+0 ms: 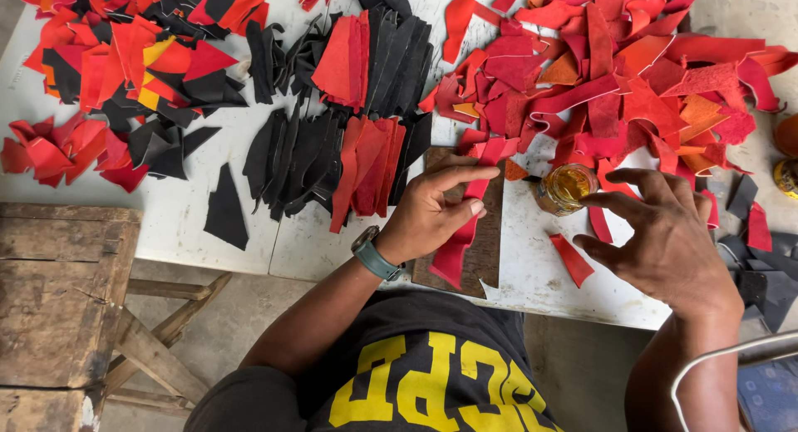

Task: The person repeatedly picks red and black leather pieces from a table, applies a yellowish liquid from a small jar to the edges using a finger, and places the treated pieces into a cardboard box. The process is repeated for multiple pieces throughout the clip.

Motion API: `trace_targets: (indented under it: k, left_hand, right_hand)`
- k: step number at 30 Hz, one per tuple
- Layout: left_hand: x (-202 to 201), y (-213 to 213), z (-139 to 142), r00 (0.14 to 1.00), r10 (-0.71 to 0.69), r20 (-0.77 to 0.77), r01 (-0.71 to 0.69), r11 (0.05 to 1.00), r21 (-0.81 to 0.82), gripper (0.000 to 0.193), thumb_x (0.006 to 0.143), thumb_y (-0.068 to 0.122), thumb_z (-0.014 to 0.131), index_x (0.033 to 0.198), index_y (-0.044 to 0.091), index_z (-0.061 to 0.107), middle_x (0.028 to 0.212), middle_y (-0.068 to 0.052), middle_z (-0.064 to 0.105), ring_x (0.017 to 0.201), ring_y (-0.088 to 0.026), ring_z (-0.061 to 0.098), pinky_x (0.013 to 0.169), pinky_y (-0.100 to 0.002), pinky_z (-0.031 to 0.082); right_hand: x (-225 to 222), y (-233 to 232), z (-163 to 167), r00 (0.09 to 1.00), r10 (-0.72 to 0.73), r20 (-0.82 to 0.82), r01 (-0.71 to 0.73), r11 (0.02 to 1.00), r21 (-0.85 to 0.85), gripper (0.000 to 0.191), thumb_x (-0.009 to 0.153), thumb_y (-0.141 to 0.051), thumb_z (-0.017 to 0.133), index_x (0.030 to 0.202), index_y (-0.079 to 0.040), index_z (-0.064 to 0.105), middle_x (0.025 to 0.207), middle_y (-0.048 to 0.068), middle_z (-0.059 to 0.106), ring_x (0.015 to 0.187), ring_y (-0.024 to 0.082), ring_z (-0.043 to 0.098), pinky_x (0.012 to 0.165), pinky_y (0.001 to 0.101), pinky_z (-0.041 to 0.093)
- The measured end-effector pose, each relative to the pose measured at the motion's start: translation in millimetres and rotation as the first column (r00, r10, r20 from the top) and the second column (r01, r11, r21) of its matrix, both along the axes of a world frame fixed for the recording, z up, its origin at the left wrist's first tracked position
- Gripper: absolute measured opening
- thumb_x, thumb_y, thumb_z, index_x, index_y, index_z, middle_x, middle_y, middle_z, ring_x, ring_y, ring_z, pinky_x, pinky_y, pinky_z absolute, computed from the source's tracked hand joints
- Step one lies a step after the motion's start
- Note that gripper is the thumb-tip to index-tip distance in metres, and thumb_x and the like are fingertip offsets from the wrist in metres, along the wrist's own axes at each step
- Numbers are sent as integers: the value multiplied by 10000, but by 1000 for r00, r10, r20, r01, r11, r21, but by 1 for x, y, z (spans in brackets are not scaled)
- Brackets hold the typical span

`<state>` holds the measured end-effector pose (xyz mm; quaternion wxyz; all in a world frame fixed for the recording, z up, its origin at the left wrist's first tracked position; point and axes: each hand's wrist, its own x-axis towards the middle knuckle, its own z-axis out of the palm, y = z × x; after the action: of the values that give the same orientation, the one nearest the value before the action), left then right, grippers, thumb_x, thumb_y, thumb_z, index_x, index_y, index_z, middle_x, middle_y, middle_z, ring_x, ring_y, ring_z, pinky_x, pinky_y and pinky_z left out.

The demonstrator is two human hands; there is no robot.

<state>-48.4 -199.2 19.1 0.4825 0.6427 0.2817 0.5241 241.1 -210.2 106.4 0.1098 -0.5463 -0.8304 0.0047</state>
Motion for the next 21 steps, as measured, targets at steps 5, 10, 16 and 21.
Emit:
trace_targets:
  k: [5, 10, 16, 21]
  left_hand:
    - [6, 2, -6, 999, 11, -51, -17, 992, -124, 327, 1026, -19, 653, 1345, 44, 689, 1127, -103, 707, 771, -77, 507, 666, -228, 461]
    - [4, 9, -13, 880, -179, 440, 333, 893, -302, 341, 1005, -48, 678, 1342, 4, 679, 1222, -114, 698, 1010, -144, 629, 890, -317, 564]
    - [-5, 6, -5, 676, -249, 694, 563, 782, -267, 441, 996, -91, 673, 1425, -9, 607, 1280, -111, 686, 1118, -186, 684, 991, -353, 595]
    - [-6, 3, 0, 678, -282, 679, 575, 779, -250, 484, 988, -100, 656, 1457, -30, 558, 1330, -147, 683, 1205, -197, 681, 1087, -355, 570]
  right_hand:
    - [7, -14, 7, 972, 39, -232, -42, 999, -5, 440, 724, -316, 828, 1132, -169, 752, 1321, 63, 624, 1254, 269, 569, 1075, 421, 453]
    - [-7, -27, -8, 470, 241, -849, -346, 935, 74, 537, 913, -408, 787, 1287, -48, 650, 1419, 107, 509, 1372, 239, 493, 1201, 401, 367]
    - [-41, -19, -33, 282, 272, -920, -464, 878, 118, 654, 952, -518, 705, 1384, -35, 617, 1548, 118, 394, 1452, 258, 387, 1240, 427, 301]
    - [-54, -15, -33, 312, 256, -915, -445, 890, 97, 694, 937, -564, 686, 1406, -57, 618, 1562, 115, 369, 1459, 270, 372, 1163, 427, 356]
